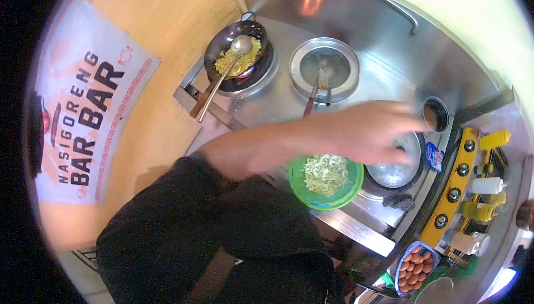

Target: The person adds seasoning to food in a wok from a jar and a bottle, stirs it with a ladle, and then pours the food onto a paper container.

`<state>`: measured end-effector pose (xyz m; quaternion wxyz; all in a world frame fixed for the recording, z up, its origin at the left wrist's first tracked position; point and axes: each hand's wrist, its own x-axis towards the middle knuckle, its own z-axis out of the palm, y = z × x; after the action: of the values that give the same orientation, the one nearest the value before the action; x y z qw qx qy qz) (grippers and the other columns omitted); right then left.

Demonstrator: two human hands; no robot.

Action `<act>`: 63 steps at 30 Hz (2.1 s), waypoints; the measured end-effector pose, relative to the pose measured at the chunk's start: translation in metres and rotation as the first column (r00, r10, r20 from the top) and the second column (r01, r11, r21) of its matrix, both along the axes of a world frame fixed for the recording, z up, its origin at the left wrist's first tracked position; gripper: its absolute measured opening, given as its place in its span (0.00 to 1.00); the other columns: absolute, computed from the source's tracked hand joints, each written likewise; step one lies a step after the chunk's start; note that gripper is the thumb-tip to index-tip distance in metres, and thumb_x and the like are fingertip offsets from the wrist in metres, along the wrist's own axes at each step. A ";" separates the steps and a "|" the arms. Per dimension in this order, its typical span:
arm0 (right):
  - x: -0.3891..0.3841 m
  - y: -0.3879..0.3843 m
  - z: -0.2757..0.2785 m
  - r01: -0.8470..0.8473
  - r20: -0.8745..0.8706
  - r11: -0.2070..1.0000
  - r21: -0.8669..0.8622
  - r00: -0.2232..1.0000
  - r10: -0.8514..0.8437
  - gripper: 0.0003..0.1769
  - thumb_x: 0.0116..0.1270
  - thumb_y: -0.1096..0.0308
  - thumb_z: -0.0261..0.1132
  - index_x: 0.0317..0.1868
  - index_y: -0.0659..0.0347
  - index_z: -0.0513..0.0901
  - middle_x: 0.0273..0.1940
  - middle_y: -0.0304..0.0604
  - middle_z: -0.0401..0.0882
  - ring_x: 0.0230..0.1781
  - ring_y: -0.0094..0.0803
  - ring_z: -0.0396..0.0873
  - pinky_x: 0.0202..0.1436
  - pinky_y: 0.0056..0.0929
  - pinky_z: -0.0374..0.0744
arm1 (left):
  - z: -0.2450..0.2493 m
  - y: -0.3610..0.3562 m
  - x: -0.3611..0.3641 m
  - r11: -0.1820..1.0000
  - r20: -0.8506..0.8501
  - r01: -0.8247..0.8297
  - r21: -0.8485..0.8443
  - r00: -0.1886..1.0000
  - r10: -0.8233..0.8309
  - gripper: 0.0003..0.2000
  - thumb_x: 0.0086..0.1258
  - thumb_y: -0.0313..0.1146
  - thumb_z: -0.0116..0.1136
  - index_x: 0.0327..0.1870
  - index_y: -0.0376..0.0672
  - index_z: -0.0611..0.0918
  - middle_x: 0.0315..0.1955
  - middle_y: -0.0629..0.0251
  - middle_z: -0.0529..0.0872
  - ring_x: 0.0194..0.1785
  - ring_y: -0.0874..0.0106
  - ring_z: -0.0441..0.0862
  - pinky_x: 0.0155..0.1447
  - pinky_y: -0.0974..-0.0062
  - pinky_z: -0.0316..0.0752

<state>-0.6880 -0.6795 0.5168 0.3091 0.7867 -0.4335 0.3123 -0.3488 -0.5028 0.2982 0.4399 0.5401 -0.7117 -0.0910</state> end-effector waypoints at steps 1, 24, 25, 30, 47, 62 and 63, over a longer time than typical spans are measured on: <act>0.030 0.022 0.005 -0.043 -0.018 0.999 -0.015 0.999 0.043 0.35 0.64 0.39 0.57 0.49 0.68 0.77 0.46 0.54 0.80 0.47 0.45 0.79 0.51 0.38 0.78 | 0.027 -0.016 -0.016 0.993 -0.097 0.050 -0.103 0.994 -0.060 0.32 0.52 0.39 0.70 0.57 0.34 0.72 0.44 0.51 0.76 0.49 0.56 0.76 0.49 0.60 0.72; 0.552 0.445 -0.133 -0.506 0.283 -0.128 0.853 0.242 0.928 0.16 0.60 0.68 0.65 0.47 0.62 0.76 0.37 0.51 0.78 0.34 0.47 0.81 0.36 0.38 0.79 | -0.021 0.470 0.316 0.865 -0.058 -0.483 0.137 0.868 0.493 0.41 0.45 0.36 0.72 0.63 0.41 0.65 0.51 0.50 0.76 0.54 0.53 0.75 0.59 0.62 0.70; 0.565 0.453 -0.134 -0.527 0.263 -0.122 0.841 0.201 0.944 0.14 0.59 0.69 0.65 0.45 0.61 0.76 0.35 0.51 0.78 0.32 0.47 0.80 0.35 0.40 0.78 | -0.023 0.479 0.326 0.863 -0.083 -0.471 0.183 0.867 0.491 0.41 0.44 0.37 0.72 0.64 0.41 0.65 0.51 0.50 0.76 0.55 0.53 0.75 0.59 0.62 0.70; 0.627 0.464 -0.144 -0.488 0.385 -0.363 0.794 -0.060 0.921 0.08 0.58 0.74 0.65 0.39 0.61 0.77 0.30 0.49 0.77 0.30 0.47 0.78 0.33 0.40 0.75 | -0.024 0.506 0.363 0.868 -0.152 -0.382 0.317 0.883 0.444 0.44 0.43 0.39 0.75 0.64 0.40 0.64 0.54 0.50 0.75 0.58 0.56 0.75 0.61 0.65 0.69; 0.453 0.465 -0.274 -0.725 0.732 -0.120 0.678 0.652 0.197 0.16 0.57 0.76 0.70 0.46 0.65 0.80 0.38 0.43 0.83 0.40 0.27 0.82 0.47 0.27 0.81 | -0.163 0.461 0.535 0.432 0.051 -0.299 0.851 0.865 0.498 0.41 0.39 0.39 0.76 0.58 0.34 0.69 0.42 0.53 0.83 0.42 0.65 0.83 0.43 0.70 0.78; 0.372 0.498 -0.315 -0.756 0.742 0.023 0.654 0.636 -0.212 0.16 0.59 0.79 0.68 0.48 0.66 0.78 0.40 0.38 0.81 0.41 0.22 0.78 0.47 0.21 0.77 | -0.161 0.426 0.536 0.391 0.142 -0.364 0.846 0.859 0.492 0.35 0.42 0.32 0.74 0.54 0.33 0.72 0.35 0.54 0.84 0.30 0.68 0.84 0.35 0.71 0.79; 0.373 0.499 -0.314 -0.756 0.741 0.024 0.654 0.634 -0.220 0.16 0.59 0.79 0.68 0.48 0.66 0.78 0.41 0.39 0.81 0.41 0.22 0.78 0.48 0.22 0.77 | -0.163 0.427 0.537 0.395 0.085 -0.324 0.860 0.853 0.515 0.34 0.42 0.33 0.74 0.54 0.33 0.72 0.35 0.54 0.84 0.30 0.68 0.84 0.35 0.71 0.79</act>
<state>-0.3152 -0.1801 0.2028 -0.5600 0.6677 -0.4153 0.2609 0.1884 -0.0760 0.1356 0.1933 0.8339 -0.3663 -0.3647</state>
